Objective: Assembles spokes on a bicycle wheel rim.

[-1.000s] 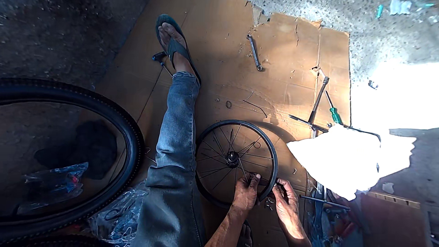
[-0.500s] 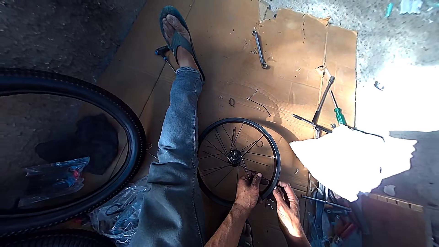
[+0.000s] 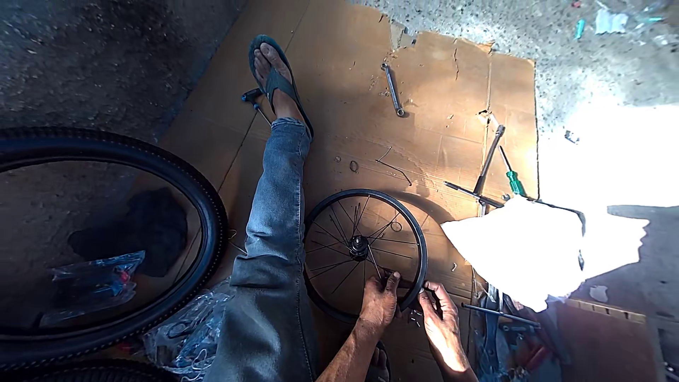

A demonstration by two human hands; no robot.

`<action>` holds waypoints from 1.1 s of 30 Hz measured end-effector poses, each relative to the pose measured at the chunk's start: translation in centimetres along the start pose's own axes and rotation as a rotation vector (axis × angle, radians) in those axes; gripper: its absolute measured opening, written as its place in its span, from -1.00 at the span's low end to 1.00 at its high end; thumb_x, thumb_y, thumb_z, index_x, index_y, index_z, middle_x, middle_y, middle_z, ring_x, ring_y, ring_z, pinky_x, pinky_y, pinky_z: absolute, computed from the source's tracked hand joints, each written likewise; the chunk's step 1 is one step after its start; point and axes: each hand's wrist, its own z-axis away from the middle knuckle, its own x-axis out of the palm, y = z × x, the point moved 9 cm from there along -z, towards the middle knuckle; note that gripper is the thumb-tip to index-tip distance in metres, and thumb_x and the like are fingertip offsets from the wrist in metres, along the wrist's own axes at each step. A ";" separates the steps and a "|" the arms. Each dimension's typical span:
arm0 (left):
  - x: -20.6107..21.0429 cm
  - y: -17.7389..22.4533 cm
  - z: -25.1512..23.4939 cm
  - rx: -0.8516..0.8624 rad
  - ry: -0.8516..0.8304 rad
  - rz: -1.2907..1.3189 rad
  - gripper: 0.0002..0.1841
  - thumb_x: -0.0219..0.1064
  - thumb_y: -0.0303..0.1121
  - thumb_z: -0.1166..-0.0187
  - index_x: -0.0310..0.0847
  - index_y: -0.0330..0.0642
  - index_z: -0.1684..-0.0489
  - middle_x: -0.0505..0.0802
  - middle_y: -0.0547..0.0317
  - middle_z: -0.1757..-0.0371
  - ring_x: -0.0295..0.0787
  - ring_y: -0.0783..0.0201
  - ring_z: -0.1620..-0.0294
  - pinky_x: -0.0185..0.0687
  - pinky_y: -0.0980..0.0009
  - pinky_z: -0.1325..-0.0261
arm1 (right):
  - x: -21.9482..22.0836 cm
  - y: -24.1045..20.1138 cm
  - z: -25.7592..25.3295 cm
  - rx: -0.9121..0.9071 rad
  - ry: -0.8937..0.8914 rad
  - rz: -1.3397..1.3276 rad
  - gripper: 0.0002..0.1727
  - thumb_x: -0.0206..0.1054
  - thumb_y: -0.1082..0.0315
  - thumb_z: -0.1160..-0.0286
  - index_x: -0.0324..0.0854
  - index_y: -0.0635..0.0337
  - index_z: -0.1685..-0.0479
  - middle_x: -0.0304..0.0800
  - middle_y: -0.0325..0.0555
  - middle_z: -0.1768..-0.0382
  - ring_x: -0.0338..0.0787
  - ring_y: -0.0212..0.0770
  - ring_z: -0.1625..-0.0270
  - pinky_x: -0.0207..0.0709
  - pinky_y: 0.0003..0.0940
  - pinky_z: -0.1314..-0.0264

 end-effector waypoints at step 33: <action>-0.4 0.6 0.3 0.061 0.070 -0.069 -0.77 0.18 -0.36 -0.82 0.62 -0.40 -0.06 0.93 -0.13 0.25 0.46 0.35 0.84 0.36 0.49 0.77 | -0.3 0.8 0.2 -0.094 0.076 -0.114 -0.86 0.43 0.40 -0.43 0.84 0.19 0.13 0.87 -0.13 0.13 0.83 -0.34 0.23 0.75 -0.50 0.19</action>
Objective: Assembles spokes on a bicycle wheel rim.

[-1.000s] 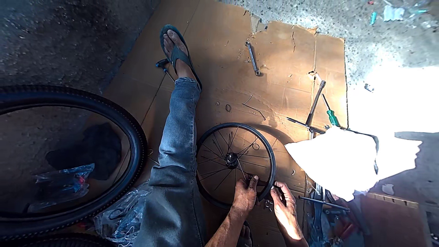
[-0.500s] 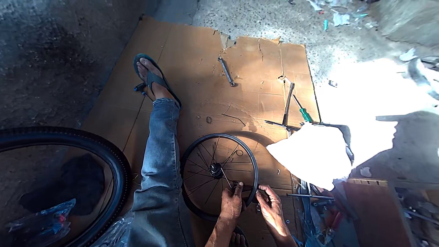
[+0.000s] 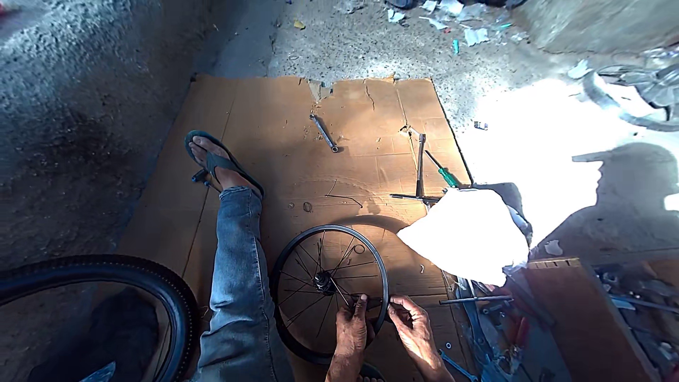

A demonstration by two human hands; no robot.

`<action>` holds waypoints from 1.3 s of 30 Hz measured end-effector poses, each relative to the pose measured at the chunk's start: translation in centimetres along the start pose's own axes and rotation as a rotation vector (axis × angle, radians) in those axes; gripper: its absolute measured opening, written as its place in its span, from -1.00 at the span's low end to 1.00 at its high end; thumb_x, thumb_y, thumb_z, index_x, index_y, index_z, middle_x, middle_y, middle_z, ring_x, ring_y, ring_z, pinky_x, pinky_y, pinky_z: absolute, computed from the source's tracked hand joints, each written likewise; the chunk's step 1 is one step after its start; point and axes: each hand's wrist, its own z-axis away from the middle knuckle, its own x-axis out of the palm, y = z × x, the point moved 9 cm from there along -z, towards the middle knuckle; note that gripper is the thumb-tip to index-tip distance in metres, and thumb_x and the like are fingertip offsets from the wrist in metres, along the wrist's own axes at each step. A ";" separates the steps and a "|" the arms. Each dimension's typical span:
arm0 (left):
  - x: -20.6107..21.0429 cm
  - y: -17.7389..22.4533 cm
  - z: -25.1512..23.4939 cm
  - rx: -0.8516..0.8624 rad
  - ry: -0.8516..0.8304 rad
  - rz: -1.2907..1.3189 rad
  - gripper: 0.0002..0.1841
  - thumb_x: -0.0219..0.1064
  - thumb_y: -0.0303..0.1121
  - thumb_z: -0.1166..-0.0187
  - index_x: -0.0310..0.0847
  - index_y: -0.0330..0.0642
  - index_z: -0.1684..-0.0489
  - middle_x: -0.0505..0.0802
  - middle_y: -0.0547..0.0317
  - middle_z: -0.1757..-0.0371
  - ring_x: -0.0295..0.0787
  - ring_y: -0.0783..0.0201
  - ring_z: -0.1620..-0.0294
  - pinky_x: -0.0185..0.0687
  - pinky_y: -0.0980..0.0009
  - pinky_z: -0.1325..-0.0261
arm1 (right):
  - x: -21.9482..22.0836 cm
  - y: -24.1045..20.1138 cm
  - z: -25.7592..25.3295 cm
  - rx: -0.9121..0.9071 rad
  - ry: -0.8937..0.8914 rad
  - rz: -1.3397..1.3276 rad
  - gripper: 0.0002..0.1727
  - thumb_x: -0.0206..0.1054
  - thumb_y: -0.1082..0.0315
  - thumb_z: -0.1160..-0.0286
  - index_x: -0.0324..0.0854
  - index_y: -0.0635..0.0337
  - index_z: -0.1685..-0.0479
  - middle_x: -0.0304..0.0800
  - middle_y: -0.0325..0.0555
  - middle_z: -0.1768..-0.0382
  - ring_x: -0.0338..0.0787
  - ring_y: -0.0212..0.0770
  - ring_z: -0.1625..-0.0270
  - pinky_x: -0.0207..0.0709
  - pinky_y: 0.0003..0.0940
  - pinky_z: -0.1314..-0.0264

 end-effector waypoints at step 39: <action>5.7 5.2 0.0 0.439 -0.731 -1.597 -0.61 0.05 -0.16 -0.77 0.64 -0.22 -0.26 0.77 -0.07 -0.24 0.68 0.02 -0.38 0.54 0.10 -0.49 | 1.4 -1.2 -0.7 -0.008 -0.279 0.117 -0.83 0.33 0.33 -0.56 0.77 0.12 0.03 0.74 -0.08 -0.09 0.81 -0.33 0.00 0.77 -0.42 -0.05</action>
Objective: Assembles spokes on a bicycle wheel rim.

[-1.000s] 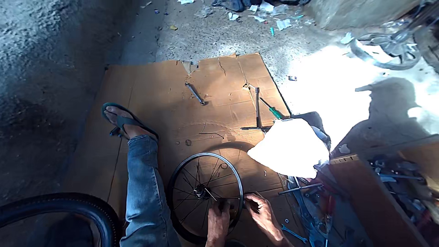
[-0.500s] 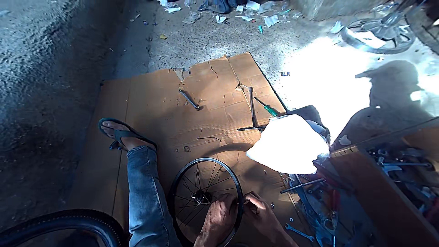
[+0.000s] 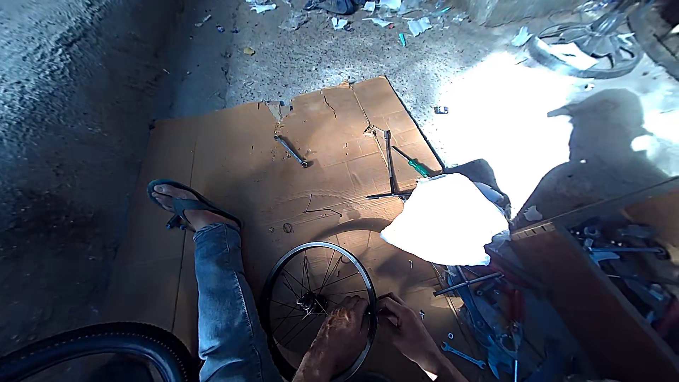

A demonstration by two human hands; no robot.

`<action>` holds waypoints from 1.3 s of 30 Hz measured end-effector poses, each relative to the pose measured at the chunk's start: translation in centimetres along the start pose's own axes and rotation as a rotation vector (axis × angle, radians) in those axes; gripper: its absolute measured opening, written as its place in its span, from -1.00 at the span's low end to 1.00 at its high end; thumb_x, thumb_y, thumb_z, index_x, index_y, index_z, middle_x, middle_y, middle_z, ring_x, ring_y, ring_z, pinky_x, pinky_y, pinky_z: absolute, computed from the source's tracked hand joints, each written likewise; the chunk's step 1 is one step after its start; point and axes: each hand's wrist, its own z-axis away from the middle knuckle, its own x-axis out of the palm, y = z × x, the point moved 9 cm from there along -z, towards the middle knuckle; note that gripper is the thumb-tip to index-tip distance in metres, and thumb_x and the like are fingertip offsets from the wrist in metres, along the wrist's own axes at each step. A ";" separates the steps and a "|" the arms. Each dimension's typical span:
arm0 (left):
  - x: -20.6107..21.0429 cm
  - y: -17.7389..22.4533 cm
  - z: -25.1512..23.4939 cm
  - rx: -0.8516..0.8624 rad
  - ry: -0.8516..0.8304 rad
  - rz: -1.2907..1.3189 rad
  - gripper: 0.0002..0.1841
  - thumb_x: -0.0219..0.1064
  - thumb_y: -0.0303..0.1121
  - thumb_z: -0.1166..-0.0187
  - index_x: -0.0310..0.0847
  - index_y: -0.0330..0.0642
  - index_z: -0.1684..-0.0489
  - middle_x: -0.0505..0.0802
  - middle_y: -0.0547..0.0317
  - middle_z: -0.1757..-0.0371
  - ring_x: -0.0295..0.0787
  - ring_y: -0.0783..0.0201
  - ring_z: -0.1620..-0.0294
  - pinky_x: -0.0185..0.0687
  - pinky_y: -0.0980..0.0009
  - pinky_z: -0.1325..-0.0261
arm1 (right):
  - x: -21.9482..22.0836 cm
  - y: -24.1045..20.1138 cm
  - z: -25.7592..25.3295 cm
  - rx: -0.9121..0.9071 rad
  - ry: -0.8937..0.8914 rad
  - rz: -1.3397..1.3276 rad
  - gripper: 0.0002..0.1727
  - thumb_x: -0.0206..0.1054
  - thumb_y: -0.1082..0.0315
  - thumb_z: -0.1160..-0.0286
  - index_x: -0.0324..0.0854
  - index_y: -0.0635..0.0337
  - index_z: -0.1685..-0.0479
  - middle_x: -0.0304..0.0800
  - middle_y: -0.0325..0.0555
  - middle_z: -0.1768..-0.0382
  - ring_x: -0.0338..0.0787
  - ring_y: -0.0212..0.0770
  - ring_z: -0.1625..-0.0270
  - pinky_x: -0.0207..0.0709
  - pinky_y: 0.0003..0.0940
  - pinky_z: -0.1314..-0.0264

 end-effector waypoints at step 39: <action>0.0 -0.7 0.2 0.089 0.075 0.149 -0.65 0.07 -0.21 -0.81 0.72 -0.27 -0.07 0.79 -0.09 -0.10 0.73 0.06 -0.24 0.59 0.19 -0.42 | 0.9 -0.2 0.6 -0.003 -0.093 0.027 -0.77 0.28 0.24 -0.66 0.64 0.12 -0.14 0.76 -0.15 -0.04 0.74 -0.36 0.27 0.71 -0.41 0.17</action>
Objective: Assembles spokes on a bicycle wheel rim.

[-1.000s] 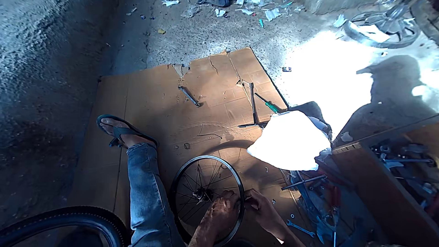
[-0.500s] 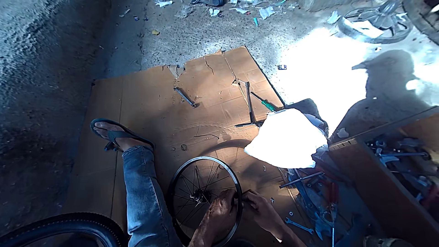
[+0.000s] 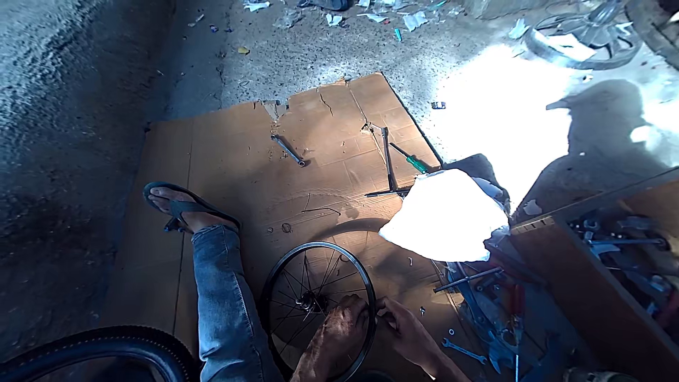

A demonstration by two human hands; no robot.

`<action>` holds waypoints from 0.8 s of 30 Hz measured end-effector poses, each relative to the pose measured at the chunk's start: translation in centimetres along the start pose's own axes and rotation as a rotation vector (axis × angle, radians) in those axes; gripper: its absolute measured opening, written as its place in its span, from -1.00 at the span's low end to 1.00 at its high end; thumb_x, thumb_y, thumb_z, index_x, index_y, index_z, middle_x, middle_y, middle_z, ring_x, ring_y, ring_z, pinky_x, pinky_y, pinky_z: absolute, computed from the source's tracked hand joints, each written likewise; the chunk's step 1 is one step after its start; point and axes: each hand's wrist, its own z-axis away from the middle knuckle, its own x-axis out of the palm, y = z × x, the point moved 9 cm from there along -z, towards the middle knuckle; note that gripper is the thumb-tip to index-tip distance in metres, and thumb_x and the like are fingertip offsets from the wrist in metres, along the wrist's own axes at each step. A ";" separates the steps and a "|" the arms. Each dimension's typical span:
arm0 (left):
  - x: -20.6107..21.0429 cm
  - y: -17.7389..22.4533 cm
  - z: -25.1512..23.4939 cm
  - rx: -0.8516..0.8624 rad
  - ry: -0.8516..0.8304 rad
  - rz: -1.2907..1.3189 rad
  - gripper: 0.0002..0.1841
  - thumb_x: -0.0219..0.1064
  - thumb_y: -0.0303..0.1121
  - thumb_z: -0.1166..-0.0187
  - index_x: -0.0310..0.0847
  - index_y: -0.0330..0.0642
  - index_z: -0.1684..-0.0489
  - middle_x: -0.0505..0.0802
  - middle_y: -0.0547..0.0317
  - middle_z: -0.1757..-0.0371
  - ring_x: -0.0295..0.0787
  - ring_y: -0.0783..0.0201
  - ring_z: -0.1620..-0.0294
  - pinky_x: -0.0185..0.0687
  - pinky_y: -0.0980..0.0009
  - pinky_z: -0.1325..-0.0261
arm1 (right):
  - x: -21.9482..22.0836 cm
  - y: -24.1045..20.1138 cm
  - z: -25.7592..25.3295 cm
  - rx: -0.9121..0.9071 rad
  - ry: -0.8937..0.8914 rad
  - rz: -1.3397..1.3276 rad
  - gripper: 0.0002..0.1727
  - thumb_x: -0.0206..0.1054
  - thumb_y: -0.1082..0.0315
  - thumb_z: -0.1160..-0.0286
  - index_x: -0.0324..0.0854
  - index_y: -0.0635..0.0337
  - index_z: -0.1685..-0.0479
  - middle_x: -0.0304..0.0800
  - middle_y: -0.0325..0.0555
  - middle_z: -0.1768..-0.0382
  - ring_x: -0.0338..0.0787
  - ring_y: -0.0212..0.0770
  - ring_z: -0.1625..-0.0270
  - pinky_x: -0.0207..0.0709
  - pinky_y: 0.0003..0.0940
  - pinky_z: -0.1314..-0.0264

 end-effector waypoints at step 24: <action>1.7 -5.1 9.3 -0.684 0.385 0.416 -0.54 -0.06 -0.12 -0.89 0.65 -0.32 -0.21 0.87 -0.03 0.18 0.86 0.07 0.18 0.77 0.02 -0.05 | -1.1 1.0 -0.1 0.120 0.226 -0.285 -0.54 0.29 0.14 -0.64 0.50 0.27 -0.36 0.77 -0.13 0.03 0.77 -0.32 0.01 0.69 -0.37 -0.08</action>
